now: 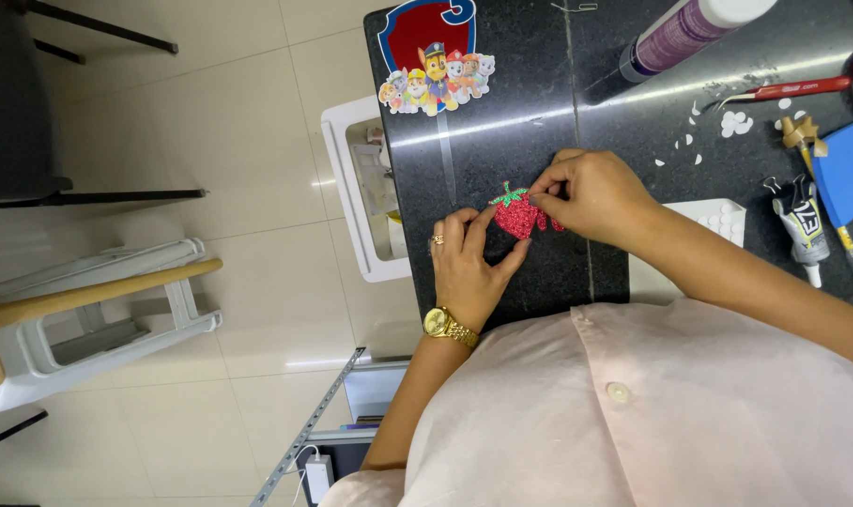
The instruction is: Assembling decorative character cutouts by applying glue and placing small pieces onto a base.
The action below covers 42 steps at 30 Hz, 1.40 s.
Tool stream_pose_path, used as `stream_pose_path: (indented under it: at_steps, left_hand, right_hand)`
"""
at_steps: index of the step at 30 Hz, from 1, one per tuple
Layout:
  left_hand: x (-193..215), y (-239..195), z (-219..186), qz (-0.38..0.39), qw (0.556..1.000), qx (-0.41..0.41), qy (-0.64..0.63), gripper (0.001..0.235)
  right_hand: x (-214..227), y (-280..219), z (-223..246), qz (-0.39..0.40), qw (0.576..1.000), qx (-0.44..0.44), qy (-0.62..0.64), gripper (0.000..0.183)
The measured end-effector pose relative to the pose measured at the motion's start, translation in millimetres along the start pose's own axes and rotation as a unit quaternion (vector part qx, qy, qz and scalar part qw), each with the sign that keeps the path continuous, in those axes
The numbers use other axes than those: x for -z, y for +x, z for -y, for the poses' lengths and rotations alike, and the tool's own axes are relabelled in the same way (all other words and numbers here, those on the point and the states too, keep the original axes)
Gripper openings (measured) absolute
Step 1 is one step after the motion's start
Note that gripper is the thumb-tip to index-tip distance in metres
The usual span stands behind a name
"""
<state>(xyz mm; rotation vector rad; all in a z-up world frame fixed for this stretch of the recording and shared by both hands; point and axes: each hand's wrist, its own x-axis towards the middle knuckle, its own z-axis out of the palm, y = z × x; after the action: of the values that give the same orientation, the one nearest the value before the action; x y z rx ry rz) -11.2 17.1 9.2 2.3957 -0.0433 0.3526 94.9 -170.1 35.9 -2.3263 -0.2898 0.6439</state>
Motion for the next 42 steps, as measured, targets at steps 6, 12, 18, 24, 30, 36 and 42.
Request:
stream_pose_path:
  at_steps: [6, 12, 18, 24, 30, 36, 42]
  left_hand:
    - [2, 3, 0, 0.002, 1.0, -0.007, -0.015, 0.053]
    - [3, 4, -1, 0.0, 1.0, -0.012, -0.018, 0.052]
    - [3, 3, -1, -0.007, 1.0, -0.005, -0.018, 0.054]
    - [3, 3, -2, -0.012, 1.0, -0.003, -0.022, 0.054]
    - [2, 5, -5, -0.021, 1.0, 0.003, -0.021, 0.054]
    - [2, 5, -6, -0.023, 0.999, 0.016, -0.025, 0.052]
    - [3, 8, -8, -0.022, 0.999, 0.017, -0.024, 0.051]
  right_hand:
    - [3, 3, 0, 0.007, 1.0, 0.007, -0.009, 0.013]
    - [6, 5, 2, 0.023, 0.999, -0.005, -0.027, 0.014]
    - [9, 3, 3, 0.029, 0.999, -0.009, -0.017, 0.015]
    - [2, -3, -21, 0.009, 0.997, 0.026, 0.066, 0.022]
    - [7, -19, -12, -0.002, 0.998, 0.06, -0.01, 0.024]
    - [6, -18, -15, 0.0, 0.998, 0.062, -0.016, 0.024]
    - [7, -18, -14, 0.005, 0.998, 0.06, -0.013, 0.024]
